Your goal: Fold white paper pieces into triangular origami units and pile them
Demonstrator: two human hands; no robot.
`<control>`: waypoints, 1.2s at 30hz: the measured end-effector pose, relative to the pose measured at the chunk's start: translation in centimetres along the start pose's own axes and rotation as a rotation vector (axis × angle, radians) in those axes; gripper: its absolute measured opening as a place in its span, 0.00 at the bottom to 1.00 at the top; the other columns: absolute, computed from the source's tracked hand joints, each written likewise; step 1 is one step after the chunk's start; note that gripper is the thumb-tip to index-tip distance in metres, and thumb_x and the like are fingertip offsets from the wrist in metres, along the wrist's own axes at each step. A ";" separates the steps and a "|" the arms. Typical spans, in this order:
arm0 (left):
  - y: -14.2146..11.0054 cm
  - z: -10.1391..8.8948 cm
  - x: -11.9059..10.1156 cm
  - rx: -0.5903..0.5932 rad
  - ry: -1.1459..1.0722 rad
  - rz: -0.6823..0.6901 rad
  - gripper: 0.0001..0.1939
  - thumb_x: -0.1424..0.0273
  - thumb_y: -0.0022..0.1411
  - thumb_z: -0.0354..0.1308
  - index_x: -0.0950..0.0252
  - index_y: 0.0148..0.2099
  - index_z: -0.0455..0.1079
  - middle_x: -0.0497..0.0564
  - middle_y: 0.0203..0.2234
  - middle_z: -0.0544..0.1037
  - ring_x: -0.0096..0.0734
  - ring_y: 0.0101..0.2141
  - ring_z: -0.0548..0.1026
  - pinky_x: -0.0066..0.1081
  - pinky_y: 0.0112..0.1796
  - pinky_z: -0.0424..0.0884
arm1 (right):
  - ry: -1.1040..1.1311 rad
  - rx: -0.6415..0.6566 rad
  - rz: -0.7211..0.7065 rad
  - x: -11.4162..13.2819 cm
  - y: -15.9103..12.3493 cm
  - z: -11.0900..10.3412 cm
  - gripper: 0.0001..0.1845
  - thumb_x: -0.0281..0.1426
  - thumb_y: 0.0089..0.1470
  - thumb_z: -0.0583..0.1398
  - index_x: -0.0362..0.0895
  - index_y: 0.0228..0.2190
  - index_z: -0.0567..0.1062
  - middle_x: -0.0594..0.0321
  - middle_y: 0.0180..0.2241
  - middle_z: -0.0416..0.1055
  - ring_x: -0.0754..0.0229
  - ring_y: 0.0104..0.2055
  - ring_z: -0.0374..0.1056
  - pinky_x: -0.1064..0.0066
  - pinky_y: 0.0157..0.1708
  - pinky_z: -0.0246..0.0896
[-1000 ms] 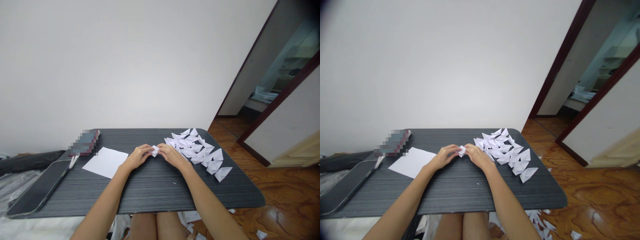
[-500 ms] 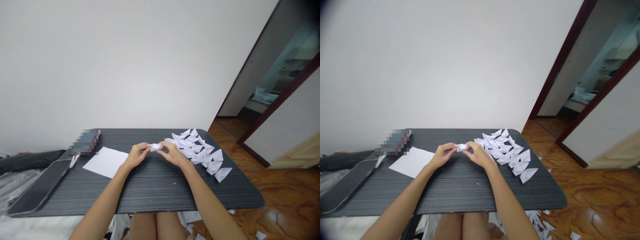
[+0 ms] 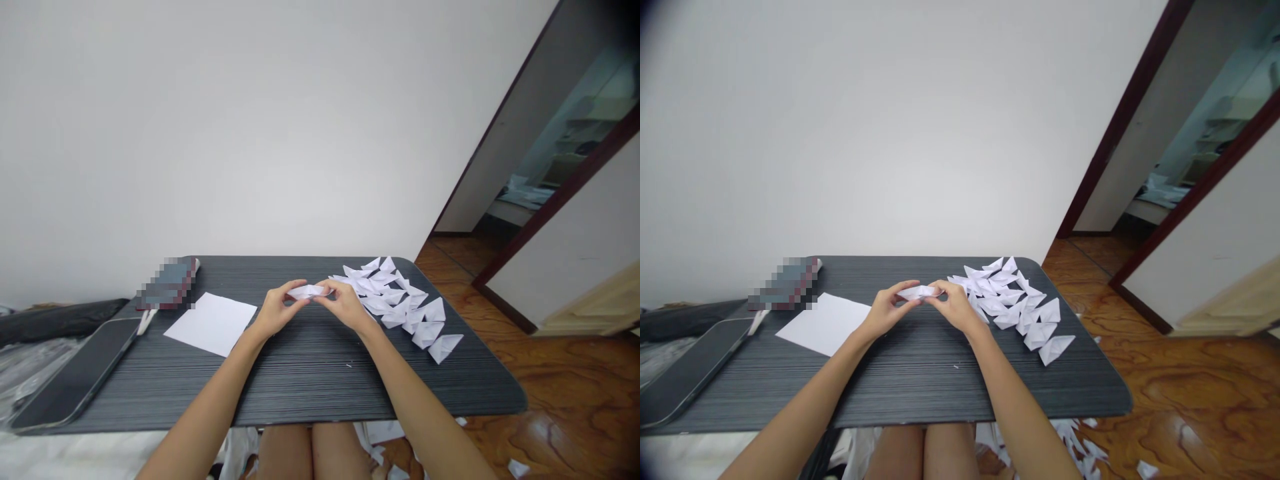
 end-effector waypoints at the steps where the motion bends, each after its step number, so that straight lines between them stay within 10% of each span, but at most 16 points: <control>1: 0.0 0.0 0.1 0.003 -0.002 -0.008 0.20 0.64 0.51 0.56 0.68 0.45 0.66 0.54 0.36 0.74 0.34 0.36 0.73 0.31 0.37 0.69 | 0.027 0.004 0.013 -0.1 0.0 0.1 0.11 0.32 0.43 0.59 0.43 0.19 0.61 0.60 0.32 0.70 0.61 0.35 0.65 0.69 0.35 0.57; 36: 0.4 0.1 -0.7 0.042 -0.347 -0.169 0.15 0.63 0.53 0.54 0.73 0.28 0.71 0.52 0.19 0.75 0.26 0.19 0.71 0.26 0.21 0.67 | 0.313 -0.038 0.169 0.0 0.4 0.2 0.10 0.30 0.38 0.61 0.42 0.21 0.63 0.68 0.22 0.65 0.66 0.25 0.63 0.74 0.28 0.58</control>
Point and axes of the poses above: each hand's wrist, its own y-axis towards the middle knuckle, its own z-axis out of the palm, x = y × z, the point moved 2 cm from there along y, towards the middle knuckle
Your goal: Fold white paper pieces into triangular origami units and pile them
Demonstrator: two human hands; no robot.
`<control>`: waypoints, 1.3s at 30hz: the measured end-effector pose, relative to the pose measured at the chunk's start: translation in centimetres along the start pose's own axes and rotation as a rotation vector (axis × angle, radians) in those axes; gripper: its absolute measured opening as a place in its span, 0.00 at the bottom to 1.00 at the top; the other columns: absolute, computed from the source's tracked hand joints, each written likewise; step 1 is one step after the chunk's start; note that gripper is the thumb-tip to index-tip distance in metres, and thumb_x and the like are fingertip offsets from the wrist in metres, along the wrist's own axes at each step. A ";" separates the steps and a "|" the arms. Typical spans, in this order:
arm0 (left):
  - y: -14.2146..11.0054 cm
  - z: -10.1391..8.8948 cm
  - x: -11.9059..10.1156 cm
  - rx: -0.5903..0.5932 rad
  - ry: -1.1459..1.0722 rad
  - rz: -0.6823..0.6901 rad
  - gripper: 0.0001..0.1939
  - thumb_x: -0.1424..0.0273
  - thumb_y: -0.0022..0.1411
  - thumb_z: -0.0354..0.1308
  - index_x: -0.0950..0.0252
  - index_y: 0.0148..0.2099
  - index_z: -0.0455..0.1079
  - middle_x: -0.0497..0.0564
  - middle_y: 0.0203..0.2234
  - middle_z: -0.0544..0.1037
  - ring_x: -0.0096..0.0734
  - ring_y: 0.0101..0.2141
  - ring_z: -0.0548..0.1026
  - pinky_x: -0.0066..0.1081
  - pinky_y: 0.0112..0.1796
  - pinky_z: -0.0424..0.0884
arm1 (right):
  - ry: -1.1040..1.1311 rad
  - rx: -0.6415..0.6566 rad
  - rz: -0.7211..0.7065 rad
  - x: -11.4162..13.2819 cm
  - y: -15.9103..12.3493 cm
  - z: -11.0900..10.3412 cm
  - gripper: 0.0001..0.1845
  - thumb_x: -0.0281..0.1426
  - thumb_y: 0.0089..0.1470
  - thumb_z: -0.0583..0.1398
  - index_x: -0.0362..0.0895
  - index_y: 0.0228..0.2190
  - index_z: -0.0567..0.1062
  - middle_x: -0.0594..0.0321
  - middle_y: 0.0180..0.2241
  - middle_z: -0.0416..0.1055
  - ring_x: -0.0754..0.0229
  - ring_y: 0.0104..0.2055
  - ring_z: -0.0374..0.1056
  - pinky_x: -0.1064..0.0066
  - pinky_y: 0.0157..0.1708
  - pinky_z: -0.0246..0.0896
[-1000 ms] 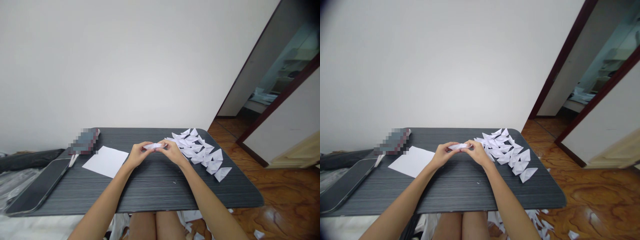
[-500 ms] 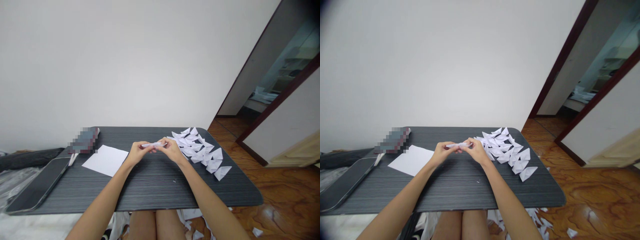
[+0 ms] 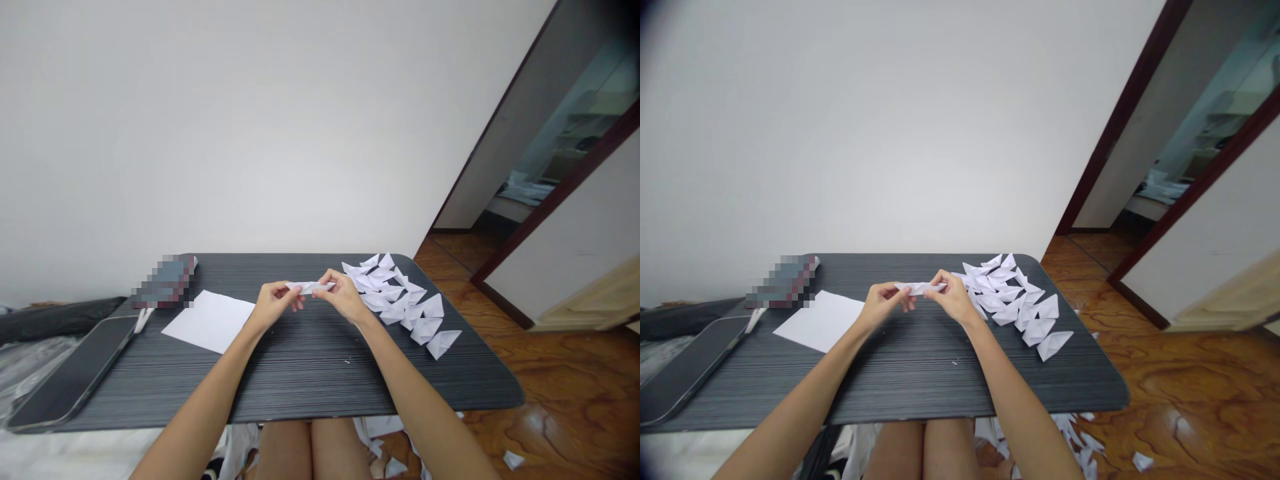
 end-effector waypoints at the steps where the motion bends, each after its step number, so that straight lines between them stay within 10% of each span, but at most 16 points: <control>1: 0.0 0.1 0.1 0.019 0.003 0.001 0.15 0.63 0.52 0.55 0.72 0.28 0.70 0.52 0.19 0.74 0.25 0.18 0.70 0.25 0.20 0.67 | 0.014 0.010 0.004 0.1 0.0 0.1 0.10 0.30 0.38 0.61 0.42 0.23 0.64 0.68 0.22 0.65 0.66 0.25 0.63 0.74 0.28 0.58; 22: 0.1 0.2 1.0 0.125 -0.088 -0.123 0.23 0.57 0.57 0.45 0.73 0.24 0.66 0.53 0.15 0.73 0.25 0.13 0.69 0.22 0.12 0.60 | 0.084 0.157 0.207 0.1 -0.2 0.6 0.17 0.40 0.44 0.57 0.38 0.30 0.72 0.62 0.19 0.70 0.68 0.13 0.61 0.77 0.13 0.50; 33: -0.4 0.2 0.6 0.051 0.246 0.065 0.14 0.64 0.56 0.50 0.70 0.37 0.71 0.48 0.17 0.73 0.22 0.16 0.68 0.23 0.19 0.66 | -0.053 0.056 0.078 0.2 -0.4 0.6 0.11 0.31 0.42 0.59 0.41 0.31 0.67 0.67 0.18 0.68 0.65 0.19 0.66 0.75 0.19 0.59; 39: -0.3 0.2 1.2 -0.039 0.220 0.140 0.14 0.66 0.56 0.52 0.68 0.41 0.68 0.51 0.25 0.76 0.29 0.26 0.75 0.29 0.32 0.72 | -0.202 -0.072 -0.165 0.8 -0.5 0.2 0.08 0.29 0.47 0.55 0.44 0.33 0.67 0.61 0.34 0.67 0.63 0.30 0.67 0.73 0.26 0.63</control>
Point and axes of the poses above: each hand's wrist, its own y-axis towards the middle knuckle, its own z-axis out of the palm, x = y × z, the point moved 2 cm from there along y, towards the middle knuckle
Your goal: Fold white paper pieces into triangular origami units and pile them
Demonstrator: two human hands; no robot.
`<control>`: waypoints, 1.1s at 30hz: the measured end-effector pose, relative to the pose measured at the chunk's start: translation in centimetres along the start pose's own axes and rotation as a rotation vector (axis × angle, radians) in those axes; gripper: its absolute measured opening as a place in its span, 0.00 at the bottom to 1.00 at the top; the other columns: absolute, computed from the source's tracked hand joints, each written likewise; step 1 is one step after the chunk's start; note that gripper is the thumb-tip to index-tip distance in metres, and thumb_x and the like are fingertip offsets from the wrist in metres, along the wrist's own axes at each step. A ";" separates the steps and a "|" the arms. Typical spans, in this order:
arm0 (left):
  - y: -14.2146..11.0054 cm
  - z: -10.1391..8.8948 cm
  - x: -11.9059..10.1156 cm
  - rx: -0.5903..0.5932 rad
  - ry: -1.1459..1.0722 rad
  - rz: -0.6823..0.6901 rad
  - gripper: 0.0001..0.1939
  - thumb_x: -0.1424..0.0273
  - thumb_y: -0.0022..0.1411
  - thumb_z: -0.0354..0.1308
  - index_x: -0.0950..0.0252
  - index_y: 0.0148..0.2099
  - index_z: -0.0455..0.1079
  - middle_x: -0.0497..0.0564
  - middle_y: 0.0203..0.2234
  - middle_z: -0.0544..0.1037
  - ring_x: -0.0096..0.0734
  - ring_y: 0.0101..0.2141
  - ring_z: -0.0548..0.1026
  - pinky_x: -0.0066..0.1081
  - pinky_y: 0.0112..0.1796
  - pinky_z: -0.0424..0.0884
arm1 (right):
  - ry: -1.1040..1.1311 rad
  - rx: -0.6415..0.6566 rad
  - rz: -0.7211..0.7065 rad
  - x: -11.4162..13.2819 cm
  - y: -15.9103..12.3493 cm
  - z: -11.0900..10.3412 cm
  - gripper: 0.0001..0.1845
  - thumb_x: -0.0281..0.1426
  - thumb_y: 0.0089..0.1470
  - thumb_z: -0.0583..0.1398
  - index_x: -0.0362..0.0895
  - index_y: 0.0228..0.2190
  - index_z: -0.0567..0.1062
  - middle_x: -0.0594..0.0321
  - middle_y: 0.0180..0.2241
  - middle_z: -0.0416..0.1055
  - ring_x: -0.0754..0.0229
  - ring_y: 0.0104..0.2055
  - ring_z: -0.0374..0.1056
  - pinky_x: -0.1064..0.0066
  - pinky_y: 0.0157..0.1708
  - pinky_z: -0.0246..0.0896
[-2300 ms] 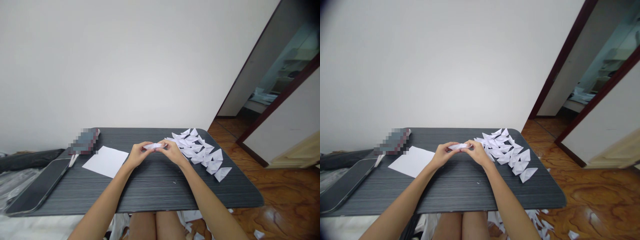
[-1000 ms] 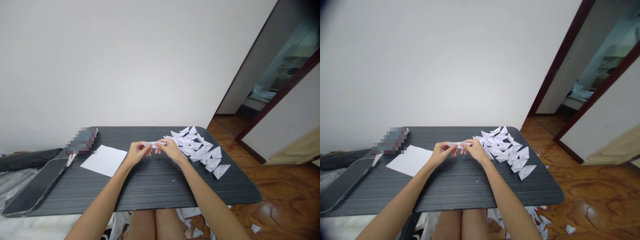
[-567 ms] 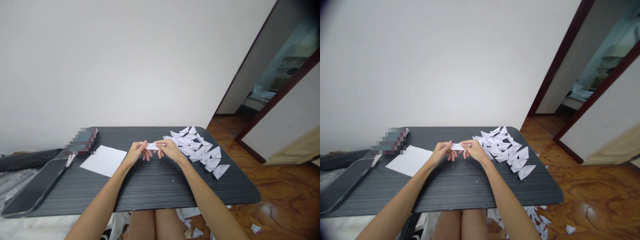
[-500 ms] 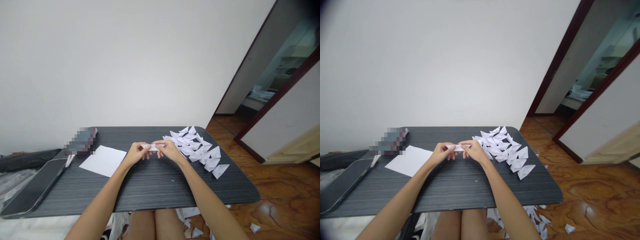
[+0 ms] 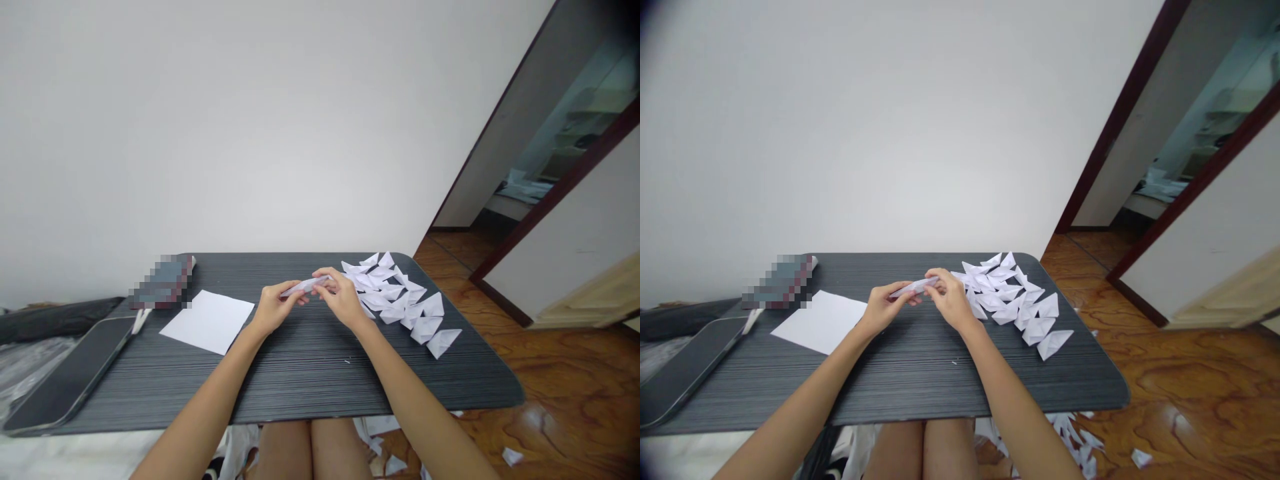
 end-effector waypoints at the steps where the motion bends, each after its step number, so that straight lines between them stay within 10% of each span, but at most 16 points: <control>1: 0.0 0.0 0.1 -0.021 0.013 0.008 0.14 0.66 0.56 0.52 0.67 0.42 0.67 0.51 0.26 0.77 0.29 0.26 0.75 0.29 0.32 0.72 | -0.057 -0.022 -0.060 0.2 0.0 0.0 0.07 0.29 0.48 0.55 0.44 0.33 0.68 0.60 0.36 0.66 0.63 0.33 0.67 0.72 0.28 0.63; 17: -0.4 0.0 -0.4 -0.252 0.467 0.416 0.06 0.72 0.56 0.52 0.66 0.37 0.67 0.52 0.32 0.76 0.28 0.33 0.74 0.27 0.36 0.71 | -0.307 -0.037 -0.275 0.8 -0.3 0.0 0.06 0.28 0.50 0.55 0.46 0.31 0.71 0.59 0.37 0.64 0.60 0.42 0.62 0.67 0.43 0.58; 33: -0.6 0.2 -1.1 -0.273 0.441 0.451 0.11 0.76 0.57 0.48 0.66 0.41 0.69 0.55 0.38 0.74 0.31 0.40 0.72 0.32 0.43 0.69 | -0.268 -0.187 -0.274 0.6 -0.5 0.4 0.07 0.28 0.50 0.54 0.46 0.31 0.72 0.58 0.41 0.66 0.59 0.44 0.62 0.65 0.45 0.57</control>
Point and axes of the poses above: each hand's wrist, its own y-axis towards the middle knuckle, its own z-axis out of the palm, x = y × z, the point moved 2 cm from there along y, towards the middle knuckle
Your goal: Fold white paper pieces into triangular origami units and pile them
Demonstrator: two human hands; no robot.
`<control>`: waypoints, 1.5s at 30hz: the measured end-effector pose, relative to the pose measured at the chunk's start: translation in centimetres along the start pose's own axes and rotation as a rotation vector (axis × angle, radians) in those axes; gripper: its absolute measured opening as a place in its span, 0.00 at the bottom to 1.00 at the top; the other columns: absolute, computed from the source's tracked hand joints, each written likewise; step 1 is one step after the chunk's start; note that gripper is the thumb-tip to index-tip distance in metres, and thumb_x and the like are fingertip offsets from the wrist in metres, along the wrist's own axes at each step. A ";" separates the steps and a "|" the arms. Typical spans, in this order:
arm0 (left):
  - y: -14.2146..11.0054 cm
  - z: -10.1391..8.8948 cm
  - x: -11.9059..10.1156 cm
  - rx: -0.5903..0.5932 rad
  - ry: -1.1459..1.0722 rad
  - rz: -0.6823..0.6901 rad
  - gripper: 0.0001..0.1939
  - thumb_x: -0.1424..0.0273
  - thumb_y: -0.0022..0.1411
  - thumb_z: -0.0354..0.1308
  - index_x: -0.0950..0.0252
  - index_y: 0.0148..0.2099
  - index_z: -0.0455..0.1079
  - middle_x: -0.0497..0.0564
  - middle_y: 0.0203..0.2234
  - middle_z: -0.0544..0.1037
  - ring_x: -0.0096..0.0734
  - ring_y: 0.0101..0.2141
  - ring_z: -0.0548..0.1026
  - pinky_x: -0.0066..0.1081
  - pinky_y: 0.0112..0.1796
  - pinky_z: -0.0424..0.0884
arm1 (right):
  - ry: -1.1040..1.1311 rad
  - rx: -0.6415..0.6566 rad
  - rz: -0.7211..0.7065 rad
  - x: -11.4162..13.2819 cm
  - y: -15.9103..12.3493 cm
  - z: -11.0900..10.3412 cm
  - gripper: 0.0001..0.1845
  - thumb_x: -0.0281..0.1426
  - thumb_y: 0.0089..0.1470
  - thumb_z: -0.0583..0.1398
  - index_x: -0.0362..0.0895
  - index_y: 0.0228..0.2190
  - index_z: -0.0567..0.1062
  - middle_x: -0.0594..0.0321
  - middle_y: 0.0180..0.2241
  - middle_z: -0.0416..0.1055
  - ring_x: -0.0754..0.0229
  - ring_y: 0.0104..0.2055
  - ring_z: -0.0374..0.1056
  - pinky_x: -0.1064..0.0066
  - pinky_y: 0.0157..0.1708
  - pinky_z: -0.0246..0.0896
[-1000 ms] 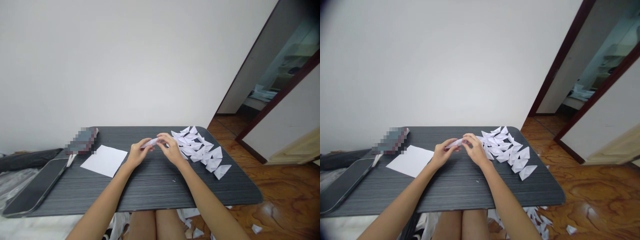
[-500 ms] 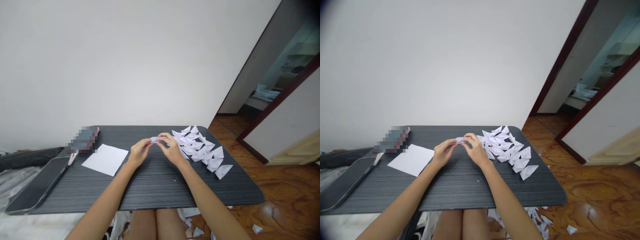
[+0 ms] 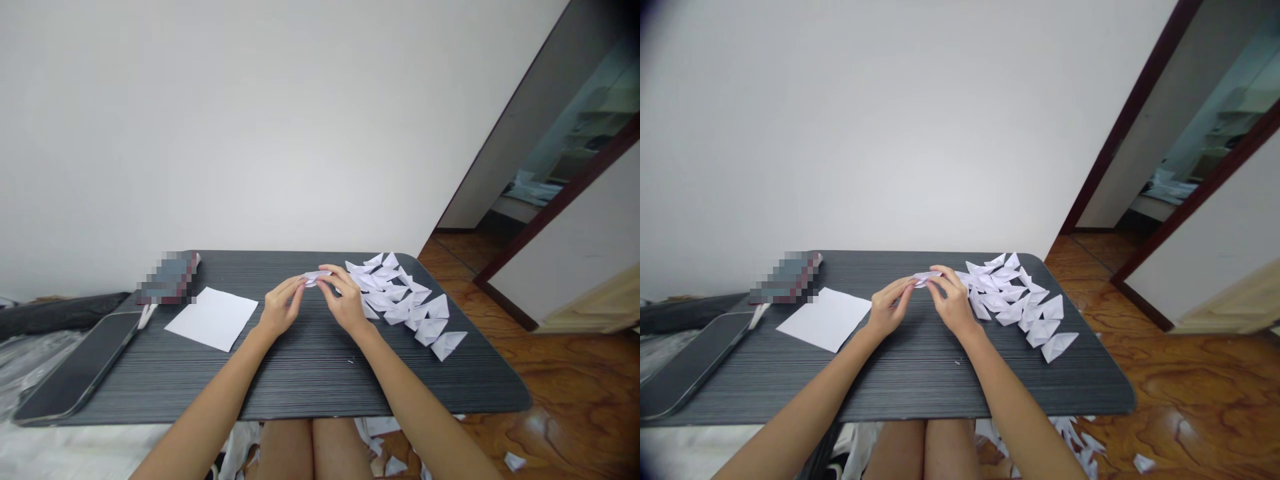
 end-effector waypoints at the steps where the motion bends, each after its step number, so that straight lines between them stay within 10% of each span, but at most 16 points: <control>1: 0.1 0.0 0.0 -0.006 -0.015 -0.011 0.11 0.76 0.56 0.49 0.67 0.40 0.70 0.55 0.38 0.75 0.32 0.40 0.72 0.32 0.43 0.68 | 0.003 -0.015 0.006 0.0 0.0 0.0 0.08 0.28 0.50 0.54 0.46 0.31 0.72 0.58 0.40 0.66 0.59 0.44 0.62 0.65 0.45 0.57; 14: 0.3 0.6 -0.2 -0.048 -0.265 -0.358 0.10 0.71 0.54 0.51 0.66 0.37 0.71 0.54 0.37 0.75 0.33 0.38 0.73 0.32 0.37 0.72 | 0.299 -0.074 0.366 -1.1 -0.1 0.7 0.08 0.32 0.46 0.57 0.45 0.32 0.64 0.59 0.35 0.66 0.61 0.37 0.65 0.67 0.37 0.63; 23: 0.3 0.7 -0.1 0.025 -0.287 -0.422 0.09 0.70 0.55 0.51 0.66 0.36 0.71 0.53 0.35 0.75 0.32 0.37 0.73 0.31 0.37 0.70 | 0.514 0.153 0.571 -2.3 0.0 1.1 0.11 0.32 0.39 0.61 0.42 0.29 0.69 0.59 0.33 0.69 0.61 0.37 0.66 0.69 0.38 0.62; 45: 0.4 1.2 -0.3 0.170 -0.244 -0.339 0.10 0.73 0.55 0.49 0.65 0.40 0.68 0.52 0.36 0.74 0.31 0.37 0.71 0.29 0.37 0.67 | 0.760 0.117 0.832 -2.6 -0.3 1.3 0.11 0.24 0.30 0.62 0.42 0.24 0.70 0.66 0.25 0.68 0.65 0.30 0.65 0.71 0.36 0.57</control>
Point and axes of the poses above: each hand's wrist, its own y-axis towards the middle knuckle, its own z-axis out of the palm, x = y × z, the point moved 2 cm from there along y, towards the middle knuckle
